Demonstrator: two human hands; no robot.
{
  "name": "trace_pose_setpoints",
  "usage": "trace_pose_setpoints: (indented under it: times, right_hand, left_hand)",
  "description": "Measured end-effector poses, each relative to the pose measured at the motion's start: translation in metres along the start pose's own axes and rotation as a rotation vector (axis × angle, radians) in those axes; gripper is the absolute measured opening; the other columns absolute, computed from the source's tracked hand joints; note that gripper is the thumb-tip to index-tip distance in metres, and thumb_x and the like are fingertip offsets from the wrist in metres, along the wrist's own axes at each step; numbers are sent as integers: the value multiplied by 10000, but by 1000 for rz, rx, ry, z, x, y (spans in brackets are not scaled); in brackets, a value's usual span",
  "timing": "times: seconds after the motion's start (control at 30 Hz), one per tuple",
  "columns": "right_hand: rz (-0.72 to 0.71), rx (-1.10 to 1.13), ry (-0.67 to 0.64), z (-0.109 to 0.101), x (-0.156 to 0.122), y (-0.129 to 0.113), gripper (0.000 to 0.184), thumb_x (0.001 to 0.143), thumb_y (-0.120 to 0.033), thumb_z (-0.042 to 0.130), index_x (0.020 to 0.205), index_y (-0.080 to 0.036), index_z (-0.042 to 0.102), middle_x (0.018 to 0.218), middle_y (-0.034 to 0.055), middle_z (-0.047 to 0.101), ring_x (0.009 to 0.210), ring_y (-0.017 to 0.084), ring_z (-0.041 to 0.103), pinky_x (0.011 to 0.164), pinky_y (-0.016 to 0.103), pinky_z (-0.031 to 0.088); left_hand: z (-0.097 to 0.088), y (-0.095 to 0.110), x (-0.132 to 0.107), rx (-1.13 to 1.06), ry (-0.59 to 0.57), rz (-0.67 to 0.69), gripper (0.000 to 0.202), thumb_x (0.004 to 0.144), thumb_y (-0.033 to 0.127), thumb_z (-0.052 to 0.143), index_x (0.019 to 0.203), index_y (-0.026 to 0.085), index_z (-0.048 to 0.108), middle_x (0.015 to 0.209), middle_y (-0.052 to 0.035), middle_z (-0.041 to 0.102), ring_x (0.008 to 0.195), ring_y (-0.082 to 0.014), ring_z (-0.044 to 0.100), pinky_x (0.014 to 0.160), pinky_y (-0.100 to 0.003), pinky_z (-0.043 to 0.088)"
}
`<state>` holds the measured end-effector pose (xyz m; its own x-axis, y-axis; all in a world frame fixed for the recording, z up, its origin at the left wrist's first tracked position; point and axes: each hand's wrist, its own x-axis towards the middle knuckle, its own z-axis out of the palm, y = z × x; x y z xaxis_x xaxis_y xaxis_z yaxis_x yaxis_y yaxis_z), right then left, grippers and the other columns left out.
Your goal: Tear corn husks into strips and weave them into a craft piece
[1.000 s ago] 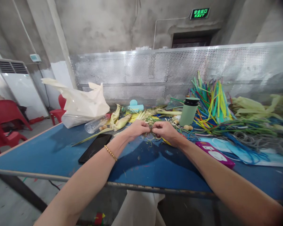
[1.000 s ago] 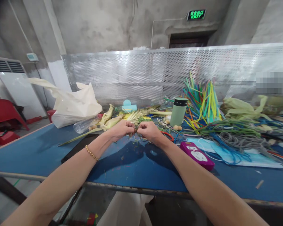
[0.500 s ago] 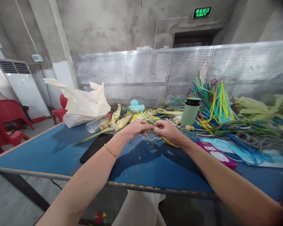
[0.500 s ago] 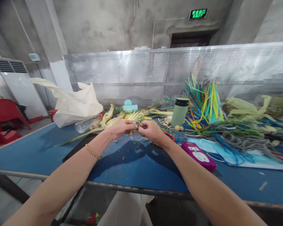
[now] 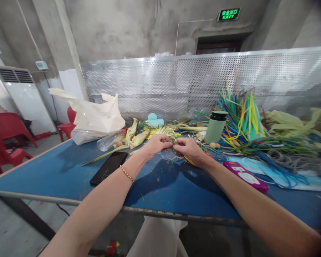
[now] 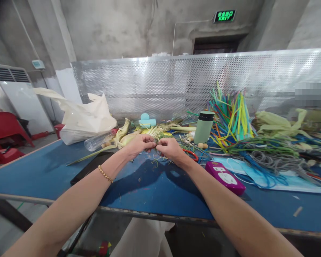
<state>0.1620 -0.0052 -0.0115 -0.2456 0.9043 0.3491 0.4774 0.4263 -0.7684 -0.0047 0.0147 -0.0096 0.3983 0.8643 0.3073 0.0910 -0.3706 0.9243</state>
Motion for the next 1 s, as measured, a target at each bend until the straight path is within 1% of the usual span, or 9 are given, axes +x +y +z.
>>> trace_pose_setpoints:
  times: [0.1,0.23,0.43,0.57,0.63,0.73,0.9,0.93,1.0]
  right_hand:
    - [-9,-3,-1,0,1,2,144,645,-227,520,511,-175,501,442,-21,524,452,101,442,457,231,325]
    - [-12,24,9,-1,1,2,126,644,-228,530,530,-179,505,442,-29,521,448,102,441,463,232,335]
    - [41,68,16,1,0,1,103,641,-236,526,554,-186,503,440,-34,519,439,102,436,459,230,346]
    - [34,-56,9,0,1,1,121,610,-217,511,506,-195,453,412,-36,486,433,108,441,443,228,327]
    - [19,-111,0,0,1,1,122,610,-222,511,505,-195,456,408,-35,482,435,112,448,443,229,323]
    - [-9,-176,4,0,2,2,107,622,-242,515,531,-186,508,434,-29,508,451,117,462,464,234,335]
    - [-42,-440,-19,-7,5,8,109,617,-222,544,548,-161,603,529,0,579,533,126,488,528,245,334]
    - [-45,-476,0,-10,6,9,120,624,-222,547,541,-160,606,534,5,580,540,128,487,533,248,330]
    - [-53,-489,96,-16,8,10,179,669,-245,534,530,-157,605,519,11,564,539,132,479,536,255,327]
  left_hand:
    - [0,0,1,24,-6,22,136,703,180,658,634,128,554,483,43,497,473,-73,457,508,-215,324]
    - [0,0,0,-33,-38,8,144,706,181,647,616,124,551,497,33,503,479,-70,449,517,-217,318]
    - [5,-4,1,-119,18,14,126,685,175,666,646,123,558,517,35,508,487,-67,442,529,-220,322]
    - [8,-6,2,-199,58,20,116,675,153,662,653,124,551,545,37,513,501,-67,459,544,-224,336]
    - [8,-5,3,-234,68,22,116,680,147,658,658,124,547,550,38,510,502,-65,460,546,-224,338]
    - [5,-3,3,-266,79,41,144,682,143,663,641,127,526,543,41,497,498,-59,455,543,-220,335]
    - [-6,-1,5,-368,161,51,119,698,157,662,685,122,549,582,24,528,518,-60,485,557,-214,359]
    - [-7,-1,6,-375,174,44,114,697,157,663,692,121,554,590,21,535,519,-60,489,553,-213,357]
    - [-9,-1,6,-353,172,28,118,693,163,667,681,121,558,588,19,541,508,-58,481,535,-212,340]
